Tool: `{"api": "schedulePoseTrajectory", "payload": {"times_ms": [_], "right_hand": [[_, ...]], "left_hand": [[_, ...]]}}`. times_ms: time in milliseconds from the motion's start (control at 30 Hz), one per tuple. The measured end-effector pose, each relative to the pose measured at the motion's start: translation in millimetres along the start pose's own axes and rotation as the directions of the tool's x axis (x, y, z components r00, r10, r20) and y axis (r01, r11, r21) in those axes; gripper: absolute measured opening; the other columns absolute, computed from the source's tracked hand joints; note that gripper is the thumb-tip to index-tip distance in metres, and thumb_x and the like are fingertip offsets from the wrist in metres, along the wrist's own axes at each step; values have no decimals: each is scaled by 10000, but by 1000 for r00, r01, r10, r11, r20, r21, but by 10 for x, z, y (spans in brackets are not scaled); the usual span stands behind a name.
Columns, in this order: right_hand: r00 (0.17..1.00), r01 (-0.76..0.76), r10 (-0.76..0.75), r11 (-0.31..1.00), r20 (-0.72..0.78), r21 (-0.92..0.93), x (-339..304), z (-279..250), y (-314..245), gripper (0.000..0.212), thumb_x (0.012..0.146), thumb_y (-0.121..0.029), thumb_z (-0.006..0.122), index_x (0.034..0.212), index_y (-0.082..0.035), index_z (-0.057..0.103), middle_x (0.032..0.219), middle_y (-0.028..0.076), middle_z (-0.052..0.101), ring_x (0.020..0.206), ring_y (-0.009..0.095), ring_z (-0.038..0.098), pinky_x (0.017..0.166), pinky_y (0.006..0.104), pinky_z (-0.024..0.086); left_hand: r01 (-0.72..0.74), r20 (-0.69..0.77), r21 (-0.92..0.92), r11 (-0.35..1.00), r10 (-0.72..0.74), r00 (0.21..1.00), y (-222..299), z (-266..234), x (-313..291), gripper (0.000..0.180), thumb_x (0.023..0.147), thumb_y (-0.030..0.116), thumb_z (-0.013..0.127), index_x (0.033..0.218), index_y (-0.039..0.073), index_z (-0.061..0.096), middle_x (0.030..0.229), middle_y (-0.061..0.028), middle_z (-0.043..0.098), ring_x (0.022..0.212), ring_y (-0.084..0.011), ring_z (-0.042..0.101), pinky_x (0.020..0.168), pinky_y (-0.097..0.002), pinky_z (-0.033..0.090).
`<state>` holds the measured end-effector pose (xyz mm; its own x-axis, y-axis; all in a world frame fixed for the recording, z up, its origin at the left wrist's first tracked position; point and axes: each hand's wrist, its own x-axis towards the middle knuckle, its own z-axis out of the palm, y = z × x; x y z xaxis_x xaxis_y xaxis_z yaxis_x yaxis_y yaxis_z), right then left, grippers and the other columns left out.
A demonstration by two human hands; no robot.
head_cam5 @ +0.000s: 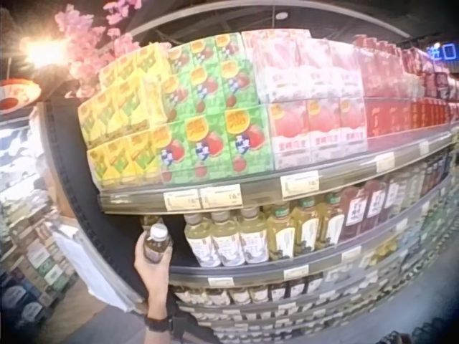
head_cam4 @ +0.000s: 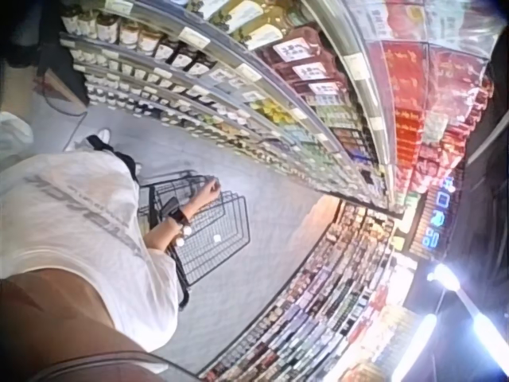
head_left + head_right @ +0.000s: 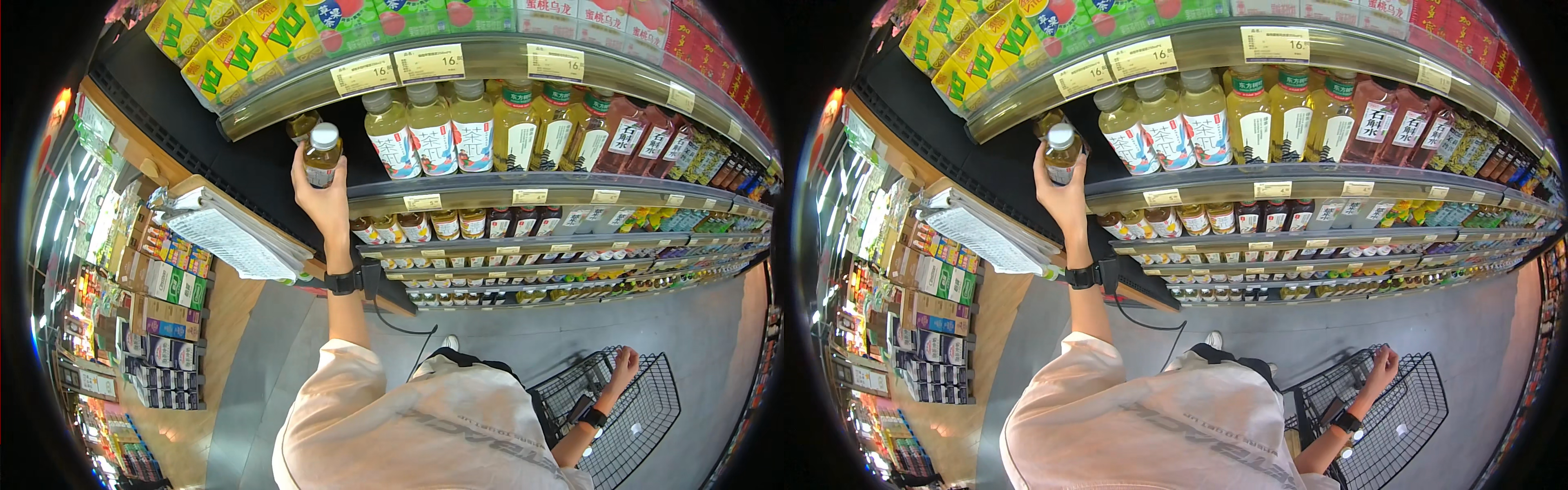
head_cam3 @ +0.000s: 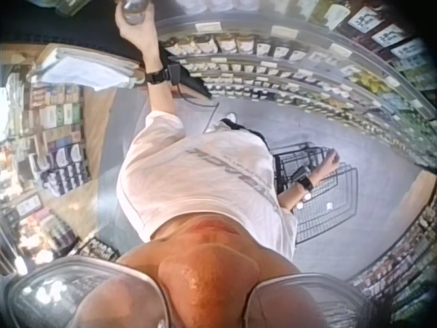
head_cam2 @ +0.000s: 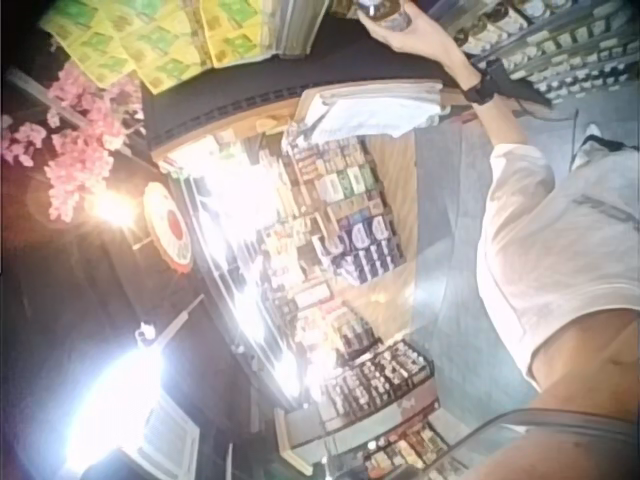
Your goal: Wiping a supermarket shelf and organizing bottled tea products.
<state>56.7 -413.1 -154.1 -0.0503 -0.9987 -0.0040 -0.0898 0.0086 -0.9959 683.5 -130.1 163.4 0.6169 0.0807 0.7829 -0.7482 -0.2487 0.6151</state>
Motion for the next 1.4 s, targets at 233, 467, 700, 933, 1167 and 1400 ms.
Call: {"api": "schedulePoseTrajectory", "payload": {"times_ms": [233, 467, 700, 933, 1167, 1400], "right_hand": [[1000, -2, 2, 998, 10, -55, -48, -98, -182, 266, 1023, -274, 675, 1007, -10, 641, 933, 22, 641, 864, 99, 613, 766, 238, 502], [988, -35, 25, 997, 150, 67, -227, 488, -892, 217, 1042, -210, 631, 1064, 5, 639, 1036, 63, 669, 987, 142, 652, 910, 285, 534], [888, 61, -103, 992, 449, 106, -660, 1337, -2169, 156, 1046, -161, 608, 1063, -8, 633, 1065, 64, 685, 1052, 154, 643, 991, 324, 501], [640, 39, -232, 962, 733, 271, -1075, 1886, -2768, 228, 985, -49, 646, 1203, -13, 592, 1168, 76, 677, 1109, 163, 643, 1026, 330, 480], [451, 60, -296, 951, 842, 303, -1355, 2213, -2890, 604, 888, -115, 776, 1409, 5, 495, 1321, 120, 634, 1218, 201, 608, 1057, 369, 471], [513, 146, -291, 957, 807, 252, -1478, 2310, -2880, 667, 828, -205, 867, 1363, 9, 531, 1189, 92, 693, 1087, 166, 656, 958, 332, 502]], "left_hand": [[-62, -77, -115, 991, 53, 996, 395, 11, -121, 688, 825, 75, 854, 1435, -3, 544, 1364, -163, 606, 1276, -282, 582, 1106, -410, 417], [-148, -69, -158, 976, 138, 988, 920, -86, -275, 756, 765, 27, 888, 1432, -11, 535, 1315, -137, 586, 1214, -258, 589, 1067, -388, 436], [347, 409, -667, 659, -65, 910, 1307, -8, -602, 765, 761, -26, 867, 1394, -28, 438, 1303, -134, 578, 1202, -214, 609, 1056, -371, 489], [633, 767, -454, 627, -85, 635, 1437, 182, -944, 575, 761, 195, 919, 1210, -8, 623, 1117, -64, 641, 997, -165, 666, 895, -319, 525], [948, 936, -264, 175, -190, 296, 1741, 312, -1096, 486, 868, 176, 844, 1237, 19, 569, 1002, -80, 710, 838, -150, 717, 720, -306, 599], [929, 926, -267, 256, -198, 320, 1799, 410, -1277, 488, 869, 185, 850, 1222, 20, 555, 1014, -88, 692, 823, -146, 703, 692, -309, 596]]}}
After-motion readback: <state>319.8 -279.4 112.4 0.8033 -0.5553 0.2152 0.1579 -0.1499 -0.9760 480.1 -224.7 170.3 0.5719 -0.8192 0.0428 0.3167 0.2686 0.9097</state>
